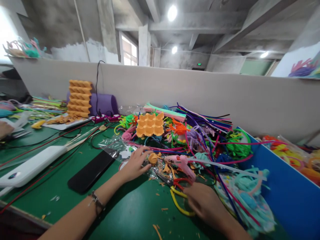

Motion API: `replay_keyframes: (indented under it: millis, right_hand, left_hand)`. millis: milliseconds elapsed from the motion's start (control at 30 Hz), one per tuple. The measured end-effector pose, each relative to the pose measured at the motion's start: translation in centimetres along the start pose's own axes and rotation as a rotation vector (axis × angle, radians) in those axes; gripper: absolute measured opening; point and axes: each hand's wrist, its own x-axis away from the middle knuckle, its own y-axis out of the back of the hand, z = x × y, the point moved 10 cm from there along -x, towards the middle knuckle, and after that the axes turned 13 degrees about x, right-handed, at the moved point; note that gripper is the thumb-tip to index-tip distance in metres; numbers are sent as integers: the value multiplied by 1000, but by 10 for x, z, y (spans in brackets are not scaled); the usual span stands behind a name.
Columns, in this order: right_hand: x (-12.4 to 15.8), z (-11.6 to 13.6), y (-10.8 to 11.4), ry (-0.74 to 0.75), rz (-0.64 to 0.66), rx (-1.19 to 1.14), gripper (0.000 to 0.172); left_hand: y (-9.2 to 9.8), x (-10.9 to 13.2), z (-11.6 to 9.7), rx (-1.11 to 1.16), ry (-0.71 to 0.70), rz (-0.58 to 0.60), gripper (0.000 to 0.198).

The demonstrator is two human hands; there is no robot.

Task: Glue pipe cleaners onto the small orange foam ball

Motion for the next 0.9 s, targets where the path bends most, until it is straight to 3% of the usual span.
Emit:
replay_keyframes:
  millis: [333, 433, 500, 600, 733, 800, 900]
  right_hand:
    - [9, -7, -11, -52, 58, 32, 25]
    - [10, -13, -11, -93, 44, -2, 27]
    - [10, -13, -17, -85, 111, -37, 27]
    - [11, -14, -25, -71, 203, -68, 27]
    - [14, -16, -29, -104, 219, -91, 28]
    - [15, -15, -31, -108, 237, -98, 29]
    - [14, -13, -31, -87, 269, -110, 30]
  left_hand:
    - [2, 0, -1, 35, 34, -2, 38]
    - [8, -1, -1, 139, 60, -33, 34]
    - [13, -3, 3, 258, 101, -65, 33]
    - [21, -7, 18, 512, 226, -147, 30]
    - [18, -8, 38, 1199, 478, -269, 28]
    - [17, -10, 29, 1503, 506, -284, 33]
    - [24, -15, -1, 1699, 437, -213, 38]
